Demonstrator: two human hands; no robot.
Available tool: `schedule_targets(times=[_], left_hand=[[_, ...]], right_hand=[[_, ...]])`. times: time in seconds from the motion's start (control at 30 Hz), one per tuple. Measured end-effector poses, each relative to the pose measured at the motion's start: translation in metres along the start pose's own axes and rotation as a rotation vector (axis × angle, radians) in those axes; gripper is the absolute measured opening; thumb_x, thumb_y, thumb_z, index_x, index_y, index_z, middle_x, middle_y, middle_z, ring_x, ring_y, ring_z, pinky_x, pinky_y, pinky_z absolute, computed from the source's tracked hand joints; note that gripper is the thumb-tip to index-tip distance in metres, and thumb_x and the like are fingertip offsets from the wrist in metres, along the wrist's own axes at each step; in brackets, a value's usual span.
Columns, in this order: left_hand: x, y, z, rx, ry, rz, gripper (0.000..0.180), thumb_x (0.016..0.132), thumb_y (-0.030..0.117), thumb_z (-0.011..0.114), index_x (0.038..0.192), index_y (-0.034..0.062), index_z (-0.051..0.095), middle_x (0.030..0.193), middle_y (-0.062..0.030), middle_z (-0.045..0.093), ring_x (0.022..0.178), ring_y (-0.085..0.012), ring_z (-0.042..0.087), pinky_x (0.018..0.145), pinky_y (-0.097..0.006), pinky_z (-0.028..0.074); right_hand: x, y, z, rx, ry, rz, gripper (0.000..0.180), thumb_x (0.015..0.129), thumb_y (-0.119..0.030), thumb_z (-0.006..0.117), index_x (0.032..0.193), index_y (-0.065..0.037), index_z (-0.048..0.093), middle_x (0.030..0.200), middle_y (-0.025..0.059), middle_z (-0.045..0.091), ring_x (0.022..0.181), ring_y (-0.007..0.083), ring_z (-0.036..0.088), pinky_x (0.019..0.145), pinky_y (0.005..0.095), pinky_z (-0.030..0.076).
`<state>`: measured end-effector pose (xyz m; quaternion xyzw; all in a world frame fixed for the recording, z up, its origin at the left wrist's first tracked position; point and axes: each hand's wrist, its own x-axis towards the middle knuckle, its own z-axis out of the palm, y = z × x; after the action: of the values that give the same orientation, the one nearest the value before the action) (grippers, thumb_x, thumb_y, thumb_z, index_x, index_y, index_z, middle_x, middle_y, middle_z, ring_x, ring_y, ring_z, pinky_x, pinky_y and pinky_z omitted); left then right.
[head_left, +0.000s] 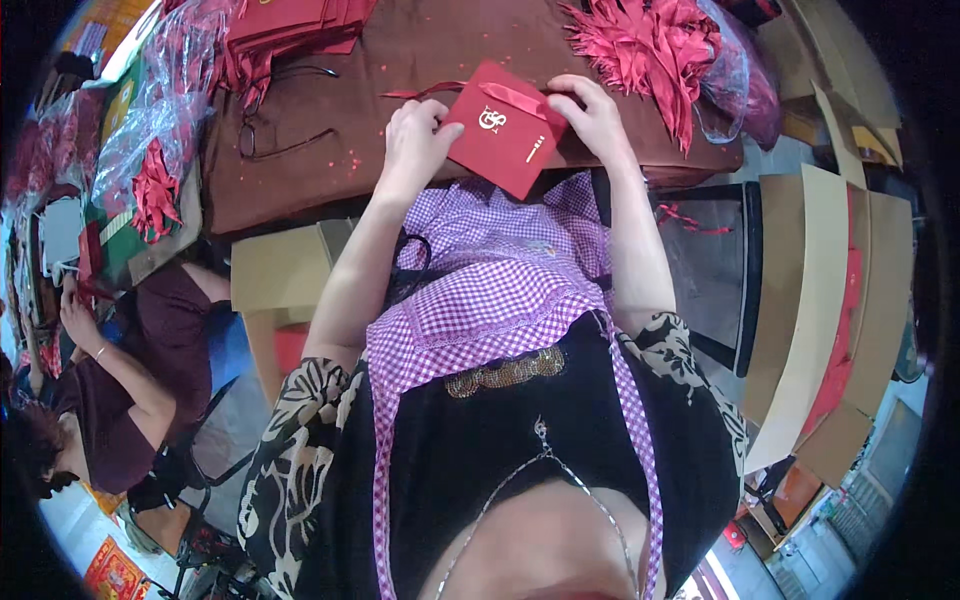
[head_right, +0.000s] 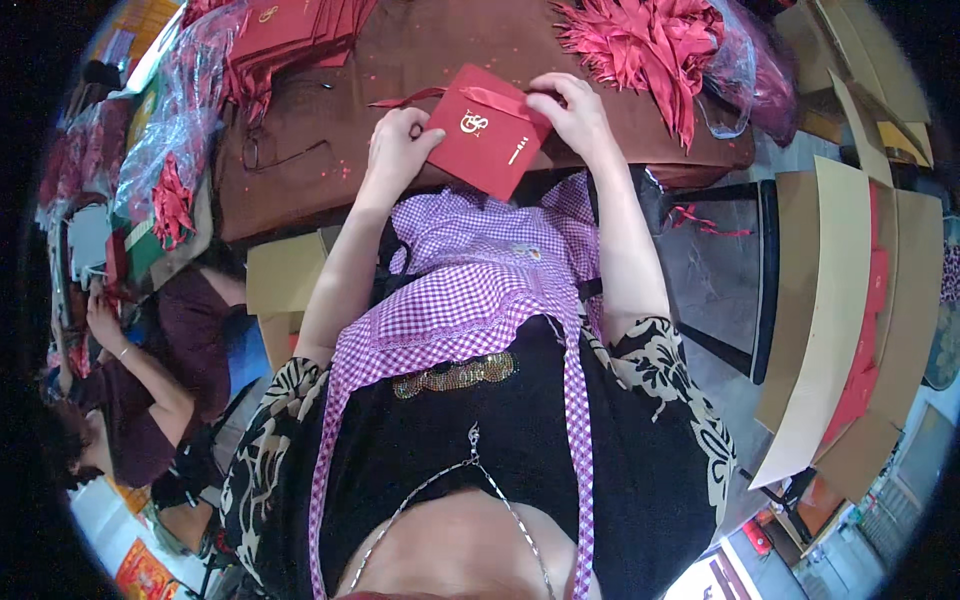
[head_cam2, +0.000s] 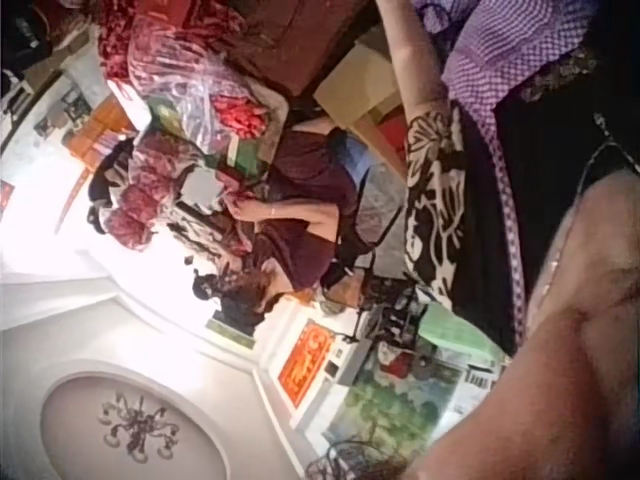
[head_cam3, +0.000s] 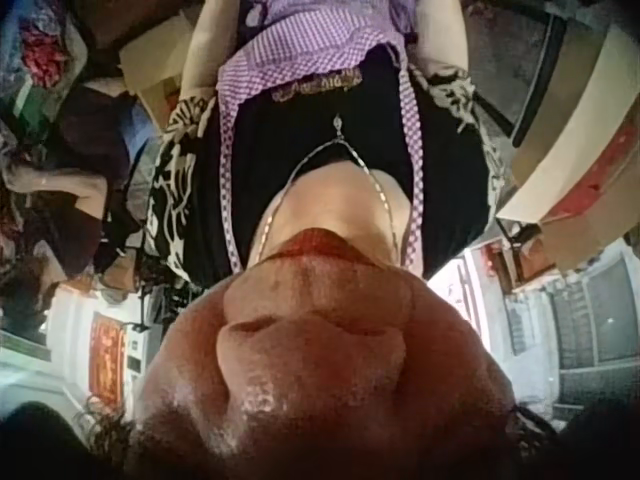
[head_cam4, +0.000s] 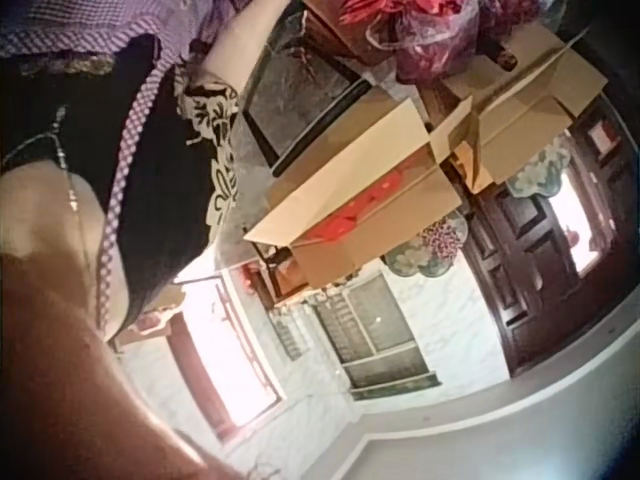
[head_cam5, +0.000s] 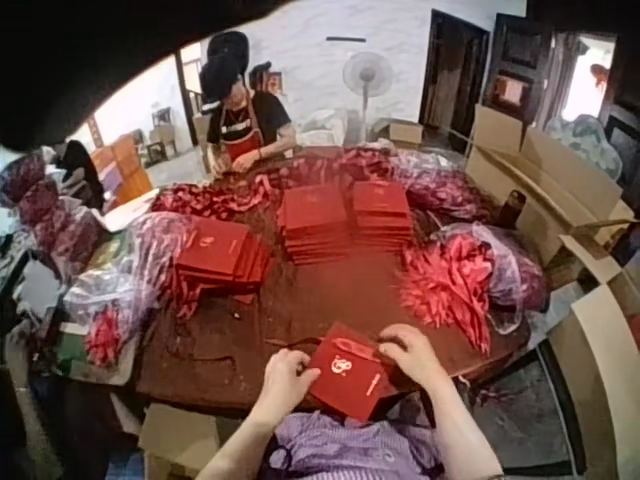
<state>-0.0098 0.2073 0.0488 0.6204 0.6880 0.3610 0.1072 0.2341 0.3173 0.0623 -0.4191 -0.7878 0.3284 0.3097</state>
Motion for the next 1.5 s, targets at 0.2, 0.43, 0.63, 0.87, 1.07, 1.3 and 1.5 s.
schedule_targets(times=[0.2, 0.43, 0.63, 0.87, 1.07, 1.3, 1.5], left_hand=[[0.013, 0.012, -0.008, -0.19, -0.104, -0.217, 0.024, 0.071, 0.015, 0.073, 0.085, -0.0021, 0.066, 0.072, -0.0086, 0.061, 0.065, -0.0154, 0.057, 0.062, -0.029, 0.046], [0.027, 0.022, -0.022, -0.198, -0.174, -0.353, 0.023, 0.074, 0.014, 0.072, 0.085, -0.0046, 0.067, 0.067, -0.0043, 0.061, 0.064, -0.0091, 0.054, 0.061, -0.025, 0.044], [0.03, -0.007, -0.013, -0.223, -0.191, -0.356, 0.026, 0.076, 0.02, 0.07, 0.092, -0.0004, 0.065, 0.075, -0.0114, 0.065, 0.071, -0.0174, 0.062, 0.068, -0.03, 0.049], [0.025, -0.013, -0.009, -0.564, -0.232, -0.437, 0.019, 0.082, 0.008, 0.061, 0.095, -0.0057, 0.063, 0.08, -0.0075, 0.065, 0.076, -0.0131, 0.06, 0.071, -0.027, 0.048], [0.021, -0.022, -0.012, -0.698, -0.273, -0.47, 0.025, 0.082, 0.003, 0.057, 0.104, -0.0071, 0.061, 0.091, -0.0085, 0.064, 0.082, -0.014, 0.058, 0.076, -0.025, 0.046], [0.021, -0.014, -0.014, -0.762, -0.333, -0.461, 0.028, 0.08, -0.001, 0.053, 0.106, -0.0075, 0.059, 0.092, -0.0076, 0.064, 0.083, -0.0128, 0.058, 0.076, -0.023, 0.046], [0.017, -0.015, -0.016, -0.774, -0.31, -0.435, 0.026, 0.08, -0.002, 0.052, 0.105, -0.0075, 0.059, 0.088, -0.0056, 0.063, 0.08, -0.0097, 0.057, 0.073, -0.022, 0.045]], right_hand=[[-0.025, 0.021, -0.008, -0.387, 0.164, -0.262, 0.016, 0.073, -0.016, 0.069, 0.082, -0.003, 0.065, 0.103, 0.0103, 0.065, 0.101, 0.0294, 0.058, 0.084, 0.0377, 0.046], [-0.02, 0.002, -0.021, 0.364, 0.169, 0.348, 0.02, 0.085, -0.014, 0.064, 0.099, 0.0, 0.067, 0.081, 0.0014, 0.064, 0.066, 0.0055, 0.055, 0.061, 0.0217, 0.047], [-0.021, -0.007, -0.044, 1.193, -0.124, 0.213, 0.019, 0.089, -0.008, 0.057, 0.105, 0.001, 0.062, 0.083, 0.0096, 0.064, 0.072, 0.0147, 0.061, 0.069, 0.0248, 0.049], [-0.017, -0.02, -0.031, 1.599, -0.135, 0.084, 0.037, 0.086, -0.008, 0.058, 0.122, 0.001, 0.053, 0.111, 0.0152, 0.06, 0.094, 0.0216, 0.059, 0.081, 0.0342, 0.047], [-0.013, -0.026, -0.02, 1.281, 0.005, 0.095, 0.033, 0.085, 0.001, 0.057, 0.119, 0.0, 0.055, 0.108, 0.0152, 0.062, 0.096, 0.0217, 0.062, 0.083, 0.0336, 0.052], [-0.015, -0.013, -0.002, 0.328, 0.3, 0.03, 0.014, 0.077, -0.006, 0.069, 0.091, -0.004, 0.068, 0.093, 0.0033, 0.064, 0.077, 0.0115, 0.059, 0.069, 0.025, 0.049], [-0.015, -0.048, 0.026, -0.256, 0.29, -0.449, 0.007, 0.071, -0.013, 0.069, 0.074, -0.009, 0.065, 0.084, 0.0027, 0.065, 0.087, 0.0217, 0.058, 0.079, 0.0375, 0.041]])
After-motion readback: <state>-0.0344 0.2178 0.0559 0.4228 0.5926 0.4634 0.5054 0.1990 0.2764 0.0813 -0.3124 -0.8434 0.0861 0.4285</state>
